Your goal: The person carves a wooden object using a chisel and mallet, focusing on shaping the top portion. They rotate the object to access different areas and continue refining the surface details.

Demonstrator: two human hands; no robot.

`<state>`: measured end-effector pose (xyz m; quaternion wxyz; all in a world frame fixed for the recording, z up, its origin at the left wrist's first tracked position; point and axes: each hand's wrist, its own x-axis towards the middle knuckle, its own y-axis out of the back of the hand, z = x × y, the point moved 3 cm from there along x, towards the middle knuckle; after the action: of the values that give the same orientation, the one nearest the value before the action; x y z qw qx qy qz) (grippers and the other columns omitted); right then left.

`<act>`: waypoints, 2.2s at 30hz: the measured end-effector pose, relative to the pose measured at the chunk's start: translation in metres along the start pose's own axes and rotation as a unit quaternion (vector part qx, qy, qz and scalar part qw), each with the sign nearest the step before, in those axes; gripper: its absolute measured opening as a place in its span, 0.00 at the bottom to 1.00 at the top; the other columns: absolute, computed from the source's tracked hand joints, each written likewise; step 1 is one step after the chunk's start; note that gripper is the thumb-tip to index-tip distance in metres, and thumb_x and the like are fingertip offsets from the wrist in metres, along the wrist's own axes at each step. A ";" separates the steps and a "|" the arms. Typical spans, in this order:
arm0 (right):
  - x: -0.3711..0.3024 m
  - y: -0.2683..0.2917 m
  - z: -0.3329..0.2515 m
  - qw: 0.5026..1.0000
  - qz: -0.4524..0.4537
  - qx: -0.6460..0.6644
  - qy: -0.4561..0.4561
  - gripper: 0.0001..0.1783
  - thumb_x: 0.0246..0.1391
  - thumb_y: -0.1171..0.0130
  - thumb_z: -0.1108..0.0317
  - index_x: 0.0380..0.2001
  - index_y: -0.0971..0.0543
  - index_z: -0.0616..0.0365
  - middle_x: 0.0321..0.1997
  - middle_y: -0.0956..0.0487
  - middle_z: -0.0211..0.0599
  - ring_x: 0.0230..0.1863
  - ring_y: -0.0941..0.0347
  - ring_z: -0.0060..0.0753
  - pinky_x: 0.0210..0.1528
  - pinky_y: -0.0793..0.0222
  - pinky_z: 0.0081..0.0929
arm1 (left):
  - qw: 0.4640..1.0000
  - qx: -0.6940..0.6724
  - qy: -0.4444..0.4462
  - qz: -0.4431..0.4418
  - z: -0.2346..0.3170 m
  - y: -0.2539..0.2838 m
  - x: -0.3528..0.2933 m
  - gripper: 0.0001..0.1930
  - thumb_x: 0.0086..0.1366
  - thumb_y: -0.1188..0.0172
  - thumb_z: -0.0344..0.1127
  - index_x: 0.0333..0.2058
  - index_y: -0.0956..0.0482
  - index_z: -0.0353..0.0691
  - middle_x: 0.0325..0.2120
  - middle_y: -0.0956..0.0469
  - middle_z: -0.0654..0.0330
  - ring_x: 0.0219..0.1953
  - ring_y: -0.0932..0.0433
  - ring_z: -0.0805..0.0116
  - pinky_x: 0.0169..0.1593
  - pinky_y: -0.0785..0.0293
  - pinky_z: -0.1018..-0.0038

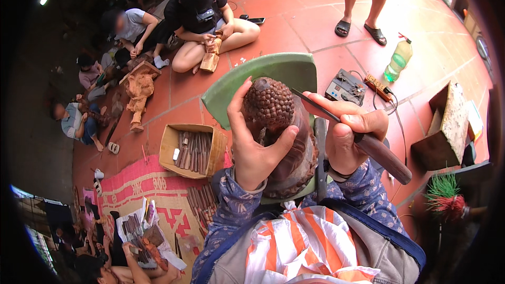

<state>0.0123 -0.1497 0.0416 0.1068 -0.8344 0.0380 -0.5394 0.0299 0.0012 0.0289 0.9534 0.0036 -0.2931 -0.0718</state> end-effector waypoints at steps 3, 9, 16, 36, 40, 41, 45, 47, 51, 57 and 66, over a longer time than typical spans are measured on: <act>-0.007 -0.001 -0.004 0.995 -0.043 -0.085 -0.019 0.12 0.58 0.45 0.75 0.39 0.38 0.58 0.41 0.23 0.70 0.44 0.22 0.57 0.48 0.25 0.45 | 0.999 -0.049 0.016 0.004 0.001 -0.001 -0.002 0.44 0.54 0.35 0.21 0.64 0.54 0.37 0.55 0.37 0.51 0.54 0.30 0.63 0.56 0.30 0.68; -0.008 -0.011 -0.006 0.978 -0.126 -0.164 0.036 0.13 0.53 0.42 0.81 0.38 0.35 0.61 0.38 0.22 0.68 0.44 0.22 0.61 0.46 0.25 0.50 | 0.999 -0.041 -0.005 -0.005 0.001 -0.001 -0.001 0.44 0.54 0.36 0.20 0.64 0.54 0.37 0.54 0.36 0.51 0.54 0.30 0.63 0.55 0.28 0.69; -0.004 -0.016 -0.010 0.977 -0.115 -0.170 0.056 0.14 0.50 0.41 0.83 0.35 0.35 0.61 0.38 0.23 0.69 0.44 0.22 0.61 0.43 0.23 0.47 | 0.996 -0.085 0.002 -0.009 -0.004 -0.001 -0.002 0.44 0.53 0.36 0.18 0.64 0.54 0.38 0.54 0.36 0.51 0.53 0.29 0.62 0.54 0.27 0.68; 0.010 0.010 0.016 0.958 -0.075 0.172 -0.215 0.11 0.55 0.44 0.78 0.30 0.37 0.60 0.38 0.23 0.70 0.48 0.25 0.63 0.57 0.35 0.61 | 0.999 -0.031 0.009 0.004 0.005 -0.003 0.001 0.44 0.51 0.37 0.17 0.63 0.53 0.38 0.53 0.34 0.50 0.54 0.29 0.62 0.56 0.29 0.68; 0.006 -0.001 0.009 0.983 -0.035 0.124 -0.132 0.11 0.51 0.41 0.83 0.27 0.34 0.64 0.39 0.21 0.65 0.46 0.22 0.52 0.51 0.26 0.44 | 0.999 -0.036 0.014 0.010 0.003 0.000 0.001 0.44 0.51 0.36 0.17 0.63 0.52 0.38 0.53 0.34 0.50 0.54 0.29 0.62 0.56 0.30 0.68; 0.007 -0.001 0.006 0.990 -0.051 0.075 -0.106 0.11 0.50 0.40 0.83 0.27 0.33 0.64 0.39 0.21 0.65 0.45 0.21 0.52 0.49 0.25 0.41 | 0.999 -0.034 0.013 0.009 0.003 -0.001 0.001 0.44 0.51 0.36 0.17 0.63 0.52 0.38 0.53 0.34 0.50 0.54 0.29 0.62 0.57 0.30 0.67; 0.005 -0.006 0.001 0.997 -0.058 -0.039 0.019 0.11 0.45 0.36 0.83 0.26 0.30 0.65 0.37 0.21 0.64 0.40 0.19 0.55 0.41 0.22 0.36 | 0.997 -0.074 0.005 0.009 0.001 -0.003 0.000 0.44 0.51 0.35 0.18 0.63 0.52 0.38 0.53 0.34 0.51 0.54 0.30 0.62 0.57 0.31 0.67; 0.003 -0.008 -0.005 0.989 -0.094 -0.099 0.049 0.12 0.49 0.39 0.82 0.31 0.32 0.62 0.38 0.22 0.65 0.42 0.21 0.57 0.43 0.23 0.43 | 0.998 -0.069 0.001 0.008 0.001 -0.002 -0.001 0.44 0.52 0.34 0.19 0.63 0.52 0.38 0.53 0.34 0.51 0.54 0.30 0.62 0.57 0.31 0.67; 0.002 -0.010 -0.006 0.984 -0.105 -0.127 0.067 0.13 0.51 0.40 0.81 0.34 0.33 0.61 0.38 0.21 0.65 0.41 0.20 0.58 0.40 0.22 0.43 | 0.998 -0.062 0.000 0.009 -0.002 -0.001 -0.001 0.44 0.52 0.34 0.19 0.63 0.52 0.38 0.53 0.34 0.51 0.54 0.30 0.62 0.57 0.31 0.67; 0.005 -0.016 -0.014 0.976 -0.128 -0.170 0.048 0.14 0.49 0.38 0.82 0.33 0.34 0.61 0.38 0.21 0.64 0.44 0.22 0.60 0.42 0.22 0.45 | 0.999 -0.049 -0.018 0.003 -0.002 0.001 -0.002 0.45 0.52 0.34 0.20 0.63 0.53 0.38 0.53 0.35 0.51 0.54 0.29 0.62 0.56 0.29 0.68; 0.032 0.003 -0.010 0.975 -0.139 -0.026 -0.172 0.11 0.49 0.40 0.82 0.26 0.34 0.65 0.38 0.22 0.67 0.45 0.22 0.57 0.50 0.26 0.45 | 1.000 0.000 -0.017 0.006 0.000 -0.001 0.001 0.45 0.52 0.33 0.22 0.63 0.53 0.36 0.53 0.34 0.50 0.54 0.30 0.62 0.56 0.30 0.67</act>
<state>0.0168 -0.1595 0.0731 0.0142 -0.9144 -0.0836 -0.3959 0.0303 0.0003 0.0293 0.9487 0.0009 -0.3093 -0.0661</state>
